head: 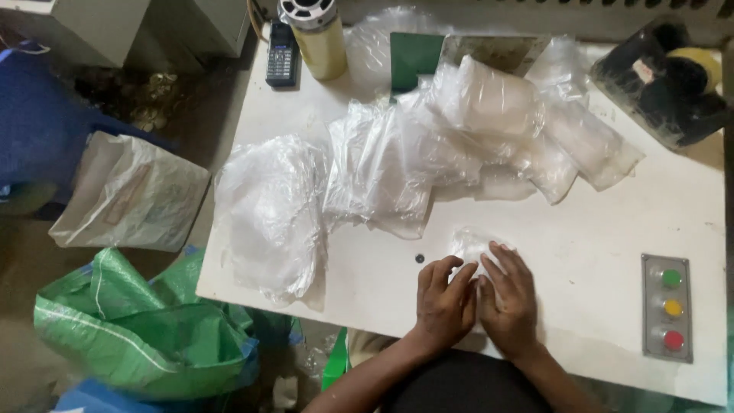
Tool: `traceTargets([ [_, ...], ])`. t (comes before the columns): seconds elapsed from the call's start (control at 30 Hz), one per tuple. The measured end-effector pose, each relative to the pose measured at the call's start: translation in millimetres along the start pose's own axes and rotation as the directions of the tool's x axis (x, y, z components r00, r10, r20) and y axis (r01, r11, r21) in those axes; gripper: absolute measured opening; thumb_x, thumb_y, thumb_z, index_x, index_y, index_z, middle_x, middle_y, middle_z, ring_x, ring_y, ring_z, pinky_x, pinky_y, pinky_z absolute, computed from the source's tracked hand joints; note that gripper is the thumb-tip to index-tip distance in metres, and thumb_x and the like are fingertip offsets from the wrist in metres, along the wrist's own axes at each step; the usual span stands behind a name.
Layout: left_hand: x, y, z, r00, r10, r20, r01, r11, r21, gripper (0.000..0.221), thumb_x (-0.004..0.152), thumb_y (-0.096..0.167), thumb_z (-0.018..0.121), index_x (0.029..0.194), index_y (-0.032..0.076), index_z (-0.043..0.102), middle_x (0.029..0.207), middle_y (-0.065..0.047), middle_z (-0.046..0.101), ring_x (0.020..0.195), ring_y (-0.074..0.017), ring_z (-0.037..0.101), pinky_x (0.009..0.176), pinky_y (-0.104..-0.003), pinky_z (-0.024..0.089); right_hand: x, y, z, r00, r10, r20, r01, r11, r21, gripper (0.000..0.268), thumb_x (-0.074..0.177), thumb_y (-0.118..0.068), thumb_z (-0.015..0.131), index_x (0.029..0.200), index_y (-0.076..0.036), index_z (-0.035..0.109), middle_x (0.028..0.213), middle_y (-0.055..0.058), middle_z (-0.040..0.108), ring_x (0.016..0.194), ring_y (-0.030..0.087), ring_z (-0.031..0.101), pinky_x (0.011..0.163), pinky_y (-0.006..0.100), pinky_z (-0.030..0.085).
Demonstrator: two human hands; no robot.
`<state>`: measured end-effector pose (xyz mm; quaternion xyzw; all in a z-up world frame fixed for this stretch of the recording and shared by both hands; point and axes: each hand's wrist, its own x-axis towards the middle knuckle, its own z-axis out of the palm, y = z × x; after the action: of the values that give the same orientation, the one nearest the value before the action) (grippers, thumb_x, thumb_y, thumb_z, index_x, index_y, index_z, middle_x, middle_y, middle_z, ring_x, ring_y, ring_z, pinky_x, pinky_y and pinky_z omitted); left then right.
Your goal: Packaging small plastic bags filled with white powder by folding and arranging them on a table.
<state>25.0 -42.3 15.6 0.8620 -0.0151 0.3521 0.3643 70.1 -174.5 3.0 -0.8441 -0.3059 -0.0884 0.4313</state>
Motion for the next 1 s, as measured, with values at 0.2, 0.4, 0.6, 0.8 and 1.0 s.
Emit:
traceTargets([
  [0.2, -29.3, -5.5, -15.9, 0.952, 0.055, 0.300, -0.085, 0.992, 0.091, 0.027, 0.098, 0.003, 0.059, 0.124, -0.003, 0.062, 0.117, -0.021, 0.059, 0.085, -0.0337, 0.053, 0.075, -0.044, 0.044, -29.5, 19.5, -32.1, 0.937, -0.200, 0.285, 0.224, 0.973, -0.056, 0.042, 0.092, 0.002, 0.064, 0.134, -0.002, 0.064, 0.143, 0.013, 0.062, 0.136, 0.030, 0.057, 0.123, 0.043, 0.040],
  [0.4, -1.2, -24.0, 3.8, 0.956, -0.012, 0.292, -0.049, 0.978, 0.202, 0.021, 0.091, 0.016, 0.072, 0.110, 0.007, 0.074, 0.099, -0.010, 0.063, 0.080, -0.0267, 0.058, 0.065, -0.038, 0.042, 13.4, 33.6, -39.6, 0.933, 0.230, 0.275, -0.168, 0.959, -0.230, 0.025, 0.090, -0.021, 0.074, 0.114, -0.024, 0.075, 0.108, -0.003, 0.070, 0.095, 0.025, 0.074, 0.089, 0.041, 0.061],
  [0.6, -0.8, -35.9, 21.4, 0.877, -0.031, 0.480, -0.076, 0.977, 0.201, 0.013, 0.096, 0.022, 0.068, 0.095, 0.009, 0.071, 0.083, -0.007, 0.061, 0.076, -0.0245, 0.055, 0.066, -0.037, 0.040, 52.1, 35.7, -50.6, 0.793, 0.257, 0.553, -0.191, 0.966, -0.174, 0.008, 0.095, -0.028, 0.066, 0.101, -0.024, 0.068, 0.103, -0.004, 0.068, 0.094, 0.031, 0.077, 0.084, 0.046, 0.064],
  [0.8, 9.2, -22.2, -10.8, 0.717, -0.222, 0.661, 0.145, 0.975, 0.170, 0.027, 0.102, 0.031, 0.057, 0.118, 0.010, 0.063, 0.079, -0.011, 0.069, 0.079, -0.0316, 0.065, 0.073, -0.040, 0.044, 60.4, 26.2, -71.6, 0.636, 0.329, 0.698, -0.302, 0.939, -0.167, 0.027, 0.100, -0.038, 0.057, 0.120, -0.024, 0.068, 0.093, 0.009, 0.080, 0.086, 0.033, 0.077, 0.082, 0.047, 0.059],
  [1.0, 9.1, -17.6, -15.9, 0.748, -0.223, 0.625, 0.135, 0.973, 0.186, 0.026, 0.099, 0.035, 0.065, 0.094, 0.012, 0.076, 0.101, -0.010, 0.064, 0.091, -0.0254, 0.055, 0.077, -0.037, 0.042, 43.0, 40.9, -57.7, 0.727, 0.165, 0.667, -0.056, 0.982, -0.182, 0.025, 0.094, -0.042, 0.067, 0.091, -0.020, 0.077, 0.100, -0.001, 0.070, 0.095, 0.023, 0.069, 0.086, 0.037, 0.057],
])
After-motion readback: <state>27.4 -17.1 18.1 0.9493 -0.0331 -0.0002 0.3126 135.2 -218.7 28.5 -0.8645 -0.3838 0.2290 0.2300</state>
